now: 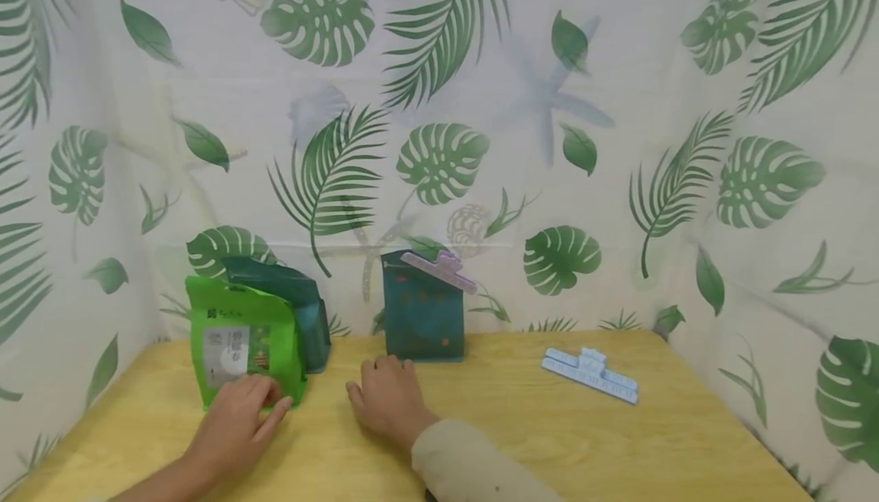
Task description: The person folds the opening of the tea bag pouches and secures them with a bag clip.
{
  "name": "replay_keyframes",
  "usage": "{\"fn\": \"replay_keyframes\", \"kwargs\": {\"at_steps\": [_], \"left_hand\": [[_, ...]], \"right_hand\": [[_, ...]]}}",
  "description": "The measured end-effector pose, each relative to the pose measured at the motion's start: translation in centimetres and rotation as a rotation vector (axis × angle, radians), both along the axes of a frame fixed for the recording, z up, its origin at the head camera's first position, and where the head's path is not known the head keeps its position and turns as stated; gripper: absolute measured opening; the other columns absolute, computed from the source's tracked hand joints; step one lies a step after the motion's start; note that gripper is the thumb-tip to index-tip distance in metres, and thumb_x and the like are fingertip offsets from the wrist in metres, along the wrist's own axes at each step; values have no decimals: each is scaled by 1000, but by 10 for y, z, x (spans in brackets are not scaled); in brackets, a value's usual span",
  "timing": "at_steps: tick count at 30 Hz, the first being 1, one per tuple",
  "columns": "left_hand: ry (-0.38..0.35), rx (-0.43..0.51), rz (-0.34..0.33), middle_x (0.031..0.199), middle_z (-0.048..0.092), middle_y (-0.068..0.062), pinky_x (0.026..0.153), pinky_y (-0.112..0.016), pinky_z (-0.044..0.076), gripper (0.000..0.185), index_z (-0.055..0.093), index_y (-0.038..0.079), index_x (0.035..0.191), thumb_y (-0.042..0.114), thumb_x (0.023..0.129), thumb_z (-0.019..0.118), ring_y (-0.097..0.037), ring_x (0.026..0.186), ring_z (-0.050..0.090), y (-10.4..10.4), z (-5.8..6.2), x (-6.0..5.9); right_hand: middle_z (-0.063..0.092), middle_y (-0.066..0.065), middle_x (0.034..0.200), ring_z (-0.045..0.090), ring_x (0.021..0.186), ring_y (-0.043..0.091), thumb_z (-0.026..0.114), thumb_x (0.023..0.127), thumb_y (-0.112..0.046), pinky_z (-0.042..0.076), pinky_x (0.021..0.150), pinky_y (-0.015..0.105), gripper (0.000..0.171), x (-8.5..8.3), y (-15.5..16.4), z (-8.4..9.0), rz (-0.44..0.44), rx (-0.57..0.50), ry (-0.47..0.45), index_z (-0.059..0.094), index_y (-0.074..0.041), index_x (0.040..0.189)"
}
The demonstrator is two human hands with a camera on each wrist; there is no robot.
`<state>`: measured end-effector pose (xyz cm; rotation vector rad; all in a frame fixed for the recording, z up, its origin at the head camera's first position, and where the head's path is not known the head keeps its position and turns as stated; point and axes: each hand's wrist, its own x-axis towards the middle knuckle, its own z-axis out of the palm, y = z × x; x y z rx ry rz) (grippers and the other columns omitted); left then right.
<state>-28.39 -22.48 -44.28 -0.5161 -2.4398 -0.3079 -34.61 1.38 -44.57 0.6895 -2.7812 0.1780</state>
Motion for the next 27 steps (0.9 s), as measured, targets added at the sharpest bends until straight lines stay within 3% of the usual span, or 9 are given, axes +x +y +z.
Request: {"fn": "replay_keyframes", "kwargs": {"at_steps": [11,14,21,25,27], "left_hand": [[9,-48,100,82,56,1,72,-38,40,19,58,13,85,26,92,70,-17,79,52,-46,-2,9],[-10,-48,166,85,59,-3,77,-43,40,22,59,10,88,30,94,68,-23,83,54,-55,-3,8],[-142,-1,424,103,53,-30,85,-60,31,68,49,-15,118,51,100,50,-45,97,48,-70,-9,3],[-221,22,463,115,49,-38,87,-63,30,83,42,-19,128,59,101,43,-51,104,45,-72,-12,-1],[-240,25,458,113,50,-38,86,-64,31,83,43,-19,125,60,101,41,-51,103,46,-73,-13,-3]], "right_hand": [[63,5,114,58,109,23,40,105,-46,43,85,43,36,10,-38,-2,48,11,-15,60,-17,101],[62,5,117,57,111,23,37,106,-46,44,87,44,39,11,-46,-2,67,41,-9,61,-16,111],[57,4,132,52,121,21,35,107,-48,43,97,43,48,16,-62,0,102,62,-50,53,-13,134],[54,3,134,49,123,20,35,107,-49,41,101,41,49,16,-65,0,145,54,-93,48,-14,139],[54,2,135,49,123,20,34,107,-49,41,102,41,49,16,-66,0,170,53,-98,46,-15,140]]}}
